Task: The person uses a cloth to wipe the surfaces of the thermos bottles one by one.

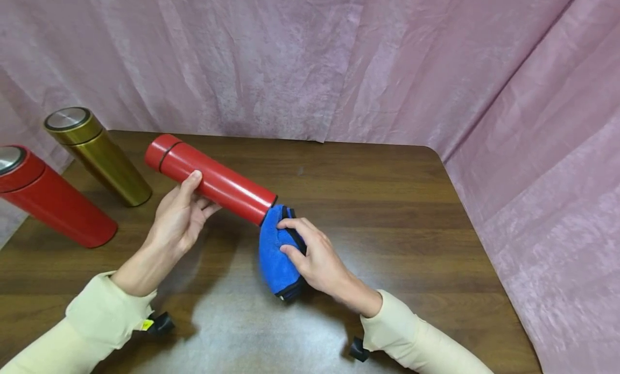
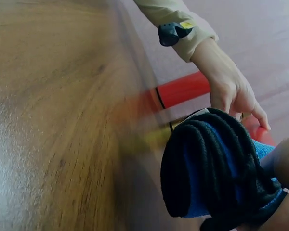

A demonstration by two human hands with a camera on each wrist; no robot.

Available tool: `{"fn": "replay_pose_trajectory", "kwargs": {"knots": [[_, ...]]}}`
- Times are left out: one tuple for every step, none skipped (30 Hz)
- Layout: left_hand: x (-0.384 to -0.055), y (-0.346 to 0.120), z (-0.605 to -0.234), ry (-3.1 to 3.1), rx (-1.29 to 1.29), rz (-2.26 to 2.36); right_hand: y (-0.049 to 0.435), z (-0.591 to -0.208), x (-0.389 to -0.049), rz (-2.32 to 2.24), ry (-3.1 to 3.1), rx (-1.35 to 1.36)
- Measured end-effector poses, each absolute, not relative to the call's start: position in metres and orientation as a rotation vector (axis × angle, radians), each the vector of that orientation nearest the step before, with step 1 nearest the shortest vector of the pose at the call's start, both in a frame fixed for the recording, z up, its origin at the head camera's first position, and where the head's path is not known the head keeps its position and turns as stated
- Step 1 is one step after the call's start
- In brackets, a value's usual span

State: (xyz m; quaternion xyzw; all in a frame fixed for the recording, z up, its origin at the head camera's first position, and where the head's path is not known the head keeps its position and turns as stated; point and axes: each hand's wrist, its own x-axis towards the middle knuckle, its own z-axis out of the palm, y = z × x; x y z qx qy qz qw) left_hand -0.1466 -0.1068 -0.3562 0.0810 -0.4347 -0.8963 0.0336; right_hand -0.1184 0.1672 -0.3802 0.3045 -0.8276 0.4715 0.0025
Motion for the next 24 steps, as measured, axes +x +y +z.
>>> {"fn": "replay_pose_trajectory", "kwargs": {"knots": [[-0.148, -0.107, -0.356, -1.355, 0.248, -2.737, 0.169, -0.38, -0.118, 1.481, -2.604, 0.958], [-0.149, -0.108, -0.355, -1.366, 0.251, -2.719, 0.17, -0.379, -0.118, 1.484, -2.612, 0.965], [-0.15, -0.109, -0.355, -1.382, 0.254, -2.696, 0.171, -0.379, -0.118, 1.487, -2.62, 0.973], [-0.151, -0.11, -0.355, -1.393, 0.258, -2.675, 0.172, -0.379, -0.118, 1.495, -2.629, 0.979], [-0.152, -0.111, -0.355, -1.402, 0.263, -2.655, 0.172, -0.379, -0.118, 1.508, -2.64, 0.982], [-0.153, -0.113, -0.355, -1.416, 0.266, -2.632, 0.173, -0.379, -0.118, 1.52, -2.651, 0.98], [-0.155, -0.114, -0.355, -1.429, 0.269, -2.608, 0.174, -0.379, -0.117, 1.53, -2.663, 0.974], [-0.156, -0.116, -0.356, -1.441, 0.268, -2.587, 0.175, -0.379, -0.117, 1.543, -2.676, 0.962], [-0.157, -0.118, -0.356, -1.451, 0.264, -2.567, 0.177, -0.379, -0.117, 1.562, -2.69, 0.943], [-0.159, -0.12, -0.356, -1.46, 0.26, -2.55, 0.178, -0.379, -0.116, 1.591, -2.705, 0.919], [-0.16, -0.121, -0.357, -1.47, 0.257, -2.529, 0.18, -0.379, -0.116, 1.616, -2.722, 0.893], [-0.161, -0.123, -0.357, -1.489, 0.254, -2.502, 0.183, -0.378, -0.116, 1.643, -2.737, 0.865], [-0.162, -0.126, -0.357, -1.505, 0.254, -2.481, 0.185, -0.378, -0.116, 1.678, -2.748, 0.839], [-0.163, -0.128, -0.356, -1.519, 0.252, -2.462, 0.187, -0.377, -0.116, 1.718, -2.759, 0.808], [-0.164, -0.13, -0.356, -1.531, 0.251, -2.447, 0.19, -0.376, -0.116, 1.758, -2.765, 0.782], [-0.165, -0.133, -0.355, -1.547, 0.253, -2.428, 0.192, -0.375, -0.116, 1.795, -2.768, 0.759], [-0.166, -0.135, -0.355, -1.558, 0.255, -2.41, 0.195, -0.374, -0.117, 1.828, -2.769, 0.735], [-0.167, -0.138, -0.355, -1.571, 0.256, -2.395, 0.197, -0.374, -0.117, 1.862, -2.765, 0.716], [-0.168, -0.141, -0.354, -1.585, 0.258, -2.379, 0.199, -0.373, -0.117, 1.897, -2.761, 0.696], [-0.169, -0.143, -0.353, -1.598, 0.261, -2.358, 0.201, -0.371, -0.117, 1.924, -2.761, 0.672], [-0.17, -0.146, -0.353, -1.619, 0.266, -2.329, 0.203, -0.37, -0.118, 1.938, -2.758, 0.655], [-0.171, -0.149, -0.352, -1.644, 0.275, -2.296, 0.205, -0.369, -0.118, 1.952, -2.757, 0.635], [-0.173, -0.152, -0.352, -1.668, 0.28, -2.262, 0.207, -0.367, -0.118, 1.961, -2.76, 0.611], [-0.174, -0.155, -0.352, -1.689, 0.288, -2.228, 0.209, -0.366, -0.118, 1.962, -2.764, 0.592]]}}
